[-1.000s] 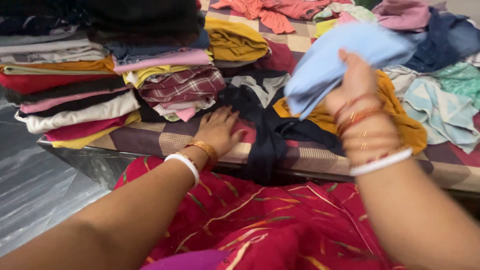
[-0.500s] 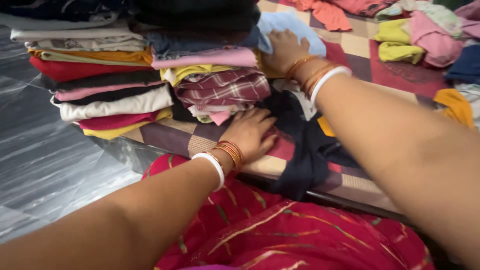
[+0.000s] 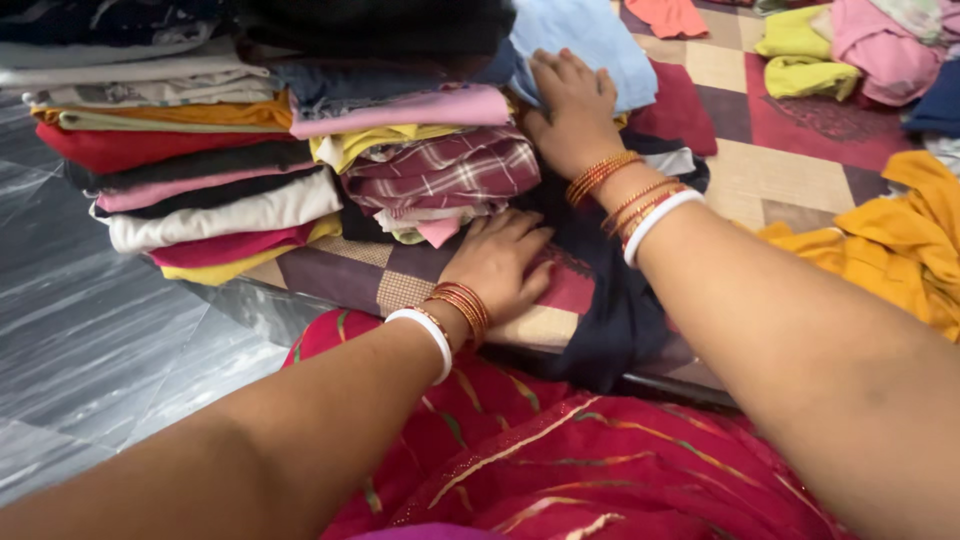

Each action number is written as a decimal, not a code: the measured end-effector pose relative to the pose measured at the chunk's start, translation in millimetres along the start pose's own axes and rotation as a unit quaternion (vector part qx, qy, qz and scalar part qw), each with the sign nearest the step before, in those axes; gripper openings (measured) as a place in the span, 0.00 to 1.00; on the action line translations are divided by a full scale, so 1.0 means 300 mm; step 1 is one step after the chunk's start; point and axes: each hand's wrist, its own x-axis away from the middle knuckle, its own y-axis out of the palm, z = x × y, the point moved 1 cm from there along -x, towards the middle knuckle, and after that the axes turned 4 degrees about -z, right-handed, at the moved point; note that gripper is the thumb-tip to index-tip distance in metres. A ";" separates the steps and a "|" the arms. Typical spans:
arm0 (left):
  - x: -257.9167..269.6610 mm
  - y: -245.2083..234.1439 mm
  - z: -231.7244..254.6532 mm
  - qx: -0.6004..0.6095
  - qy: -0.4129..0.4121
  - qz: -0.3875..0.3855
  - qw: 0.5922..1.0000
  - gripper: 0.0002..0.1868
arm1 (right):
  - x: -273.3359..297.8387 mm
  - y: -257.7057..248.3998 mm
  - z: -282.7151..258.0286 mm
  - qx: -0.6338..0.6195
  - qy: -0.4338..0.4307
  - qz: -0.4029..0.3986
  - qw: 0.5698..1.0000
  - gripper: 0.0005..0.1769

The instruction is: The person folds several garments by hand on a bed, including a beige shirt, a yellow top, a light blue shirt, and a mustard-colored top. Each item is smoothed, folded into a compact rectangle, and placed on a growing stack.

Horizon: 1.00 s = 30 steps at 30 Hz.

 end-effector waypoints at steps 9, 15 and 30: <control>0.004 -0.004 0.011 0.000 0.010 0.012 1.000 0.24 | 0.379 -0.212 -0.029 -0.113 0.102 0.067 0.986 0.16; 0.003 -0.005 0.013 -0.005 0.021 0.015 1.000 0.23 | 0.713 -0.291 0.200 -0.045 0.271 0.073 0.959 0.11; -0.013 0.094 -0.018 -0.005 -0.036 -0.033 0.999 0.32 | 0.556 -0.825 -0.017 -0.131 0.100 0.294 0.942 0.06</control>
